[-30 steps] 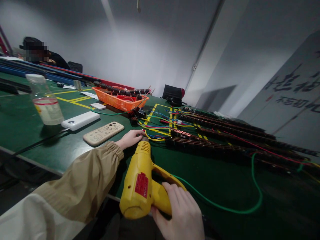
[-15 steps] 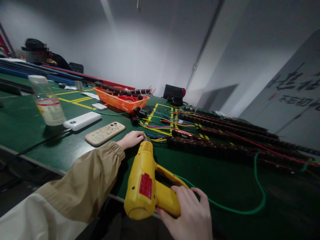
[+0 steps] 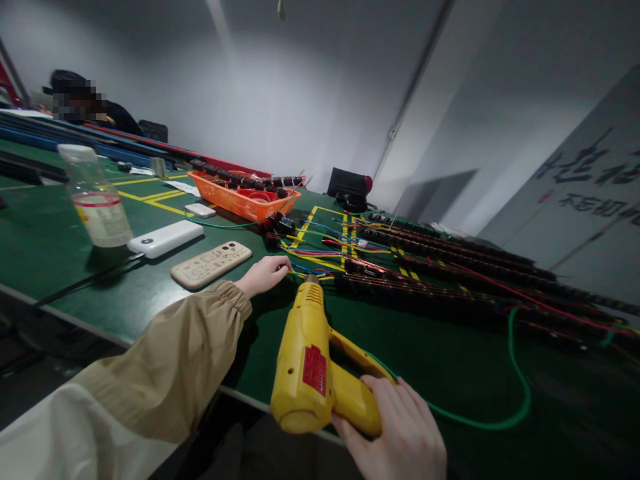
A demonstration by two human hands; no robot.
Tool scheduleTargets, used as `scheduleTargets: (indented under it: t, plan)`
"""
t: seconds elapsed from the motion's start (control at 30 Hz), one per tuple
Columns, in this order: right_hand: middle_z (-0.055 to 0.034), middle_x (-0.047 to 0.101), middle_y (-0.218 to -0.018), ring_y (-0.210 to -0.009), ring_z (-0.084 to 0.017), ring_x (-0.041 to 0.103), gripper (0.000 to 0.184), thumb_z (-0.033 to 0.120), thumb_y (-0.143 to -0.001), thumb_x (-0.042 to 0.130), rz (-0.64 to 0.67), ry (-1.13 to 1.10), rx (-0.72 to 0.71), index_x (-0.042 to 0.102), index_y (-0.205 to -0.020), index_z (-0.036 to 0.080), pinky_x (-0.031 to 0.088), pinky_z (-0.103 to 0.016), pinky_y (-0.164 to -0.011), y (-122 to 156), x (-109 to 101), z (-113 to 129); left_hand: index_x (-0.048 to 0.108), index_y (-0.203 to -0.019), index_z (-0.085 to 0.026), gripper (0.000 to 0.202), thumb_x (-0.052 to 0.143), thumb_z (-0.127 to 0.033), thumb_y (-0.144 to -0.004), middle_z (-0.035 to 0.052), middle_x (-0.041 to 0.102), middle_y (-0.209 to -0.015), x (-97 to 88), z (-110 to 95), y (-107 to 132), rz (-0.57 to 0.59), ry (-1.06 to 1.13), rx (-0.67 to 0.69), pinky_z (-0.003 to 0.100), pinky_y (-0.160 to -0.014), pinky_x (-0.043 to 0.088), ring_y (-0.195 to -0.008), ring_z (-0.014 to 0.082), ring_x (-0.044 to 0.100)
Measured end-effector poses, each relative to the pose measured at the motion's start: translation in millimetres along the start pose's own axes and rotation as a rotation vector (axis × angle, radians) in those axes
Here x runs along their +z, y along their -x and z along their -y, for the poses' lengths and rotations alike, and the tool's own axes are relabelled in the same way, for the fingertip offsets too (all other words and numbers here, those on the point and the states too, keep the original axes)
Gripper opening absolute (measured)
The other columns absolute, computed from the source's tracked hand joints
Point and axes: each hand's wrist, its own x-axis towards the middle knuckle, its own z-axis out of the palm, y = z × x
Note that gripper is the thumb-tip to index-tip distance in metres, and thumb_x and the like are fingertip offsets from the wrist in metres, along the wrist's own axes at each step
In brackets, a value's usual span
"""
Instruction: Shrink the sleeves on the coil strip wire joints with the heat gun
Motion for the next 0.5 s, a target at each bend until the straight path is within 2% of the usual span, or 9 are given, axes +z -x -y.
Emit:
scheduleTargets:
  t: [0.13,0.3,0.5]
  plan:
    - [-0.0043,0.065,-0.084,-0.079,-0.022,0.06,0.045,0.059,-0.08,0.056,-0.004,0.032,0.015,0.055,-0.097,0.018,0.038,-0.04,-0.09,2.9,-0.5,-1.9,0.065,-0.094,-0.019,0.027,0.042,-0.027,-0.084,0.0013,0.069,-0.088,0.1,-1.2,0.7,-0.04,0.047,0.021,0.025,-0.073,0.046,-0.077,0.0156,0.06]
    - [-0.0078,0.065,-0.083,-0.084,-0.026,0.058,0.047,0.062,-0.086,0.043,-0.005,0.087,0.093,0.055,-0.096,0.018,0.039,-0.043,-0.085,5.9,-1.4,-2.3,0.069,-0.093,-0.018,0.031,0.04,-0.025,-0.084,0.002,0.07,-0.092,1.3,-0.3,-0.6,0.008,0.074,0.033,0.026,-0.077,0.046,-0.081,0.0162,0.061]
    - [-0.0068,0.065,-0.081,-0.081,-0.026,0.059,0.046,0.062,-0.083,0.049,-0.036,0.106,0.012,0.056,-0.095,0.018,0.04,-0.041,-0.082,6.0,-0.4,-6.1,0.068,-0.093,-0.019,0.027,0.046,-0.032,-0.084,0.0024,0.067,-0.093,0.6,-0.5,0.6,0.022,0.057,0.067,0.027,-0.08,0.047,-0.084,0.0165,0.06]
